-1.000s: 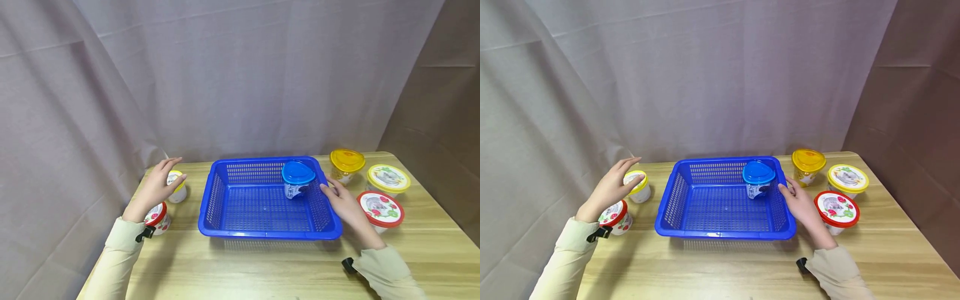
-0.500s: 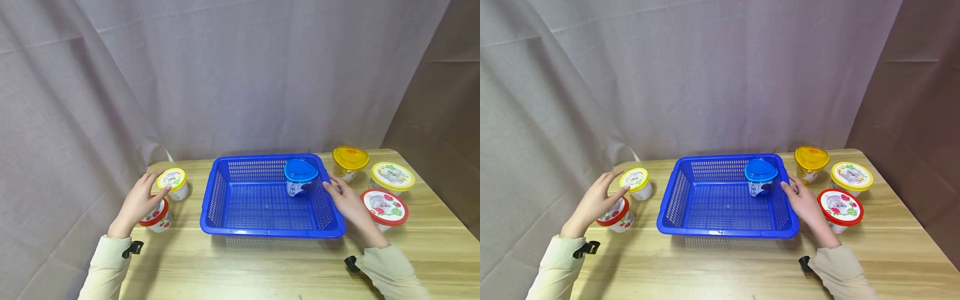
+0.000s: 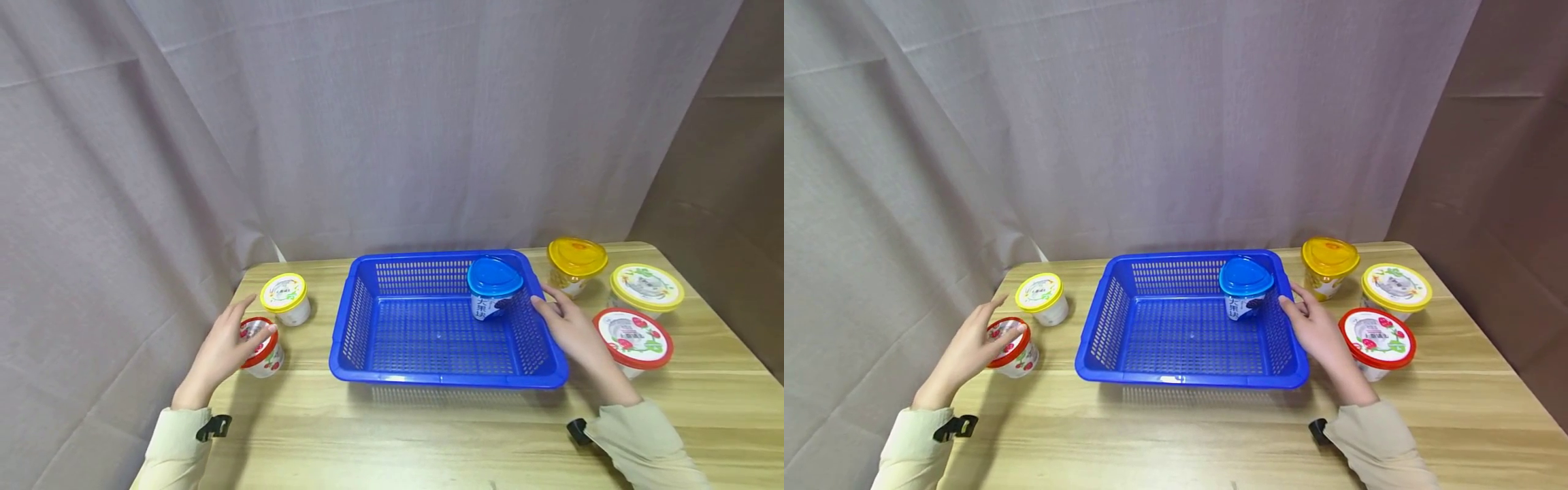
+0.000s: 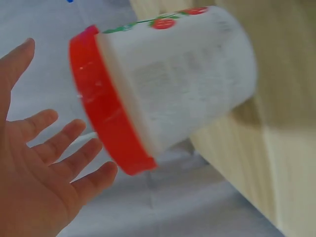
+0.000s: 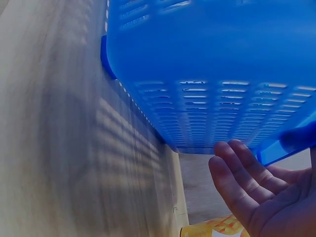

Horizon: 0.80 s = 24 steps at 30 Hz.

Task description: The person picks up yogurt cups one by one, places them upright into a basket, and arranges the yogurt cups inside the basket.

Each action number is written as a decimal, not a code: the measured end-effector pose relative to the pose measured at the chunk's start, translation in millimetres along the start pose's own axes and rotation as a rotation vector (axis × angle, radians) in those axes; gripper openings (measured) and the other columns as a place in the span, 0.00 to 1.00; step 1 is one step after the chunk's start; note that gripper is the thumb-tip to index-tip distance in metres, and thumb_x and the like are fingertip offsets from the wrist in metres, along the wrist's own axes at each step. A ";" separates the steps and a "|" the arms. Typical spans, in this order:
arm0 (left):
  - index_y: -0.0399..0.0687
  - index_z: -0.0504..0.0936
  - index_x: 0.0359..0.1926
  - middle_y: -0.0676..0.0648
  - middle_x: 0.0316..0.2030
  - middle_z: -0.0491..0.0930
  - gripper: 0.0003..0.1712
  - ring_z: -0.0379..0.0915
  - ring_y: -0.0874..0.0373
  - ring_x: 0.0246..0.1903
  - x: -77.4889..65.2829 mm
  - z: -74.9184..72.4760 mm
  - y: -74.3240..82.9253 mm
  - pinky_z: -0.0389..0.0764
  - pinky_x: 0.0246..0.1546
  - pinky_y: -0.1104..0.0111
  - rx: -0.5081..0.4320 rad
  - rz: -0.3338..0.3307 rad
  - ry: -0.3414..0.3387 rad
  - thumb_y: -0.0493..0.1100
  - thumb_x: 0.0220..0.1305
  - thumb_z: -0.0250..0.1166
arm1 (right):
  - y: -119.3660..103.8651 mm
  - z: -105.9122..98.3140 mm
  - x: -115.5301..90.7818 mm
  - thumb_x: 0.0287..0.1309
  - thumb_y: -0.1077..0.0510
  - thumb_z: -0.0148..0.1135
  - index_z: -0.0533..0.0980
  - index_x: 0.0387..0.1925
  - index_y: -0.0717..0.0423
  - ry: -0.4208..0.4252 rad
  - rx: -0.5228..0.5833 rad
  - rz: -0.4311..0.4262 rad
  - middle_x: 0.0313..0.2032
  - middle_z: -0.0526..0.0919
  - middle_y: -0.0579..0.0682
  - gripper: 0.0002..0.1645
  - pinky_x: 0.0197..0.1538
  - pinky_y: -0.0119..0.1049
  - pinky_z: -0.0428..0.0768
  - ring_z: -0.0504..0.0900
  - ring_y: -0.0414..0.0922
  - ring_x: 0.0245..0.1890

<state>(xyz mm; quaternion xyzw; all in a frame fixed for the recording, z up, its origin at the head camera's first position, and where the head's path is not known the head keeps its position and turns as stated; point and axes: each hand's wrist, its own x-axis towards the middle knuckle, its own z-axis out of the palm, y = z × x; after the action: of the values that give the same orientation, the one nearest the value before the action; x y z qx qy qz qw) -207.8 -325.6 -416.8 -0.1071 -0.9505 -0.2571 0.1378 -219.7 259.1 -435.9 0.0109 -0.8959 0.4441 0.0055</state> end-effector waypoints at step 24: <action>0.23 0.58 0.71 0.23 0.64 0.62 0.54 0.59 0.29 0.64 -26.8 16.6 -27.3 0.62 0.62 0.37 -0.066 -0.066 0.000 0.52 0.58 0.75 | 3.0 1.6 0.5 0.75 0.33 0.35 0.49 0.78 0.64 -0.023 -0.010 0.048 0.65 0.65 0.78 0.47 0.62 0.73 0.62 0.66 0.74 0.64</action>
<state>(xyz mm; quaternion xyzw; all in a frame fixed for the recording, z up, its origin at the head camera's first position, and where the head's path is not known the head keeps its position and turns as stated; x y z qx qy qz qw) -193.6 -343.6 -451.6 -0.0803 -0.9444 -0.2929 0.1256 -220.2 259.7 -439.2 -0.0056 -0.8981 0.4394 -0.0156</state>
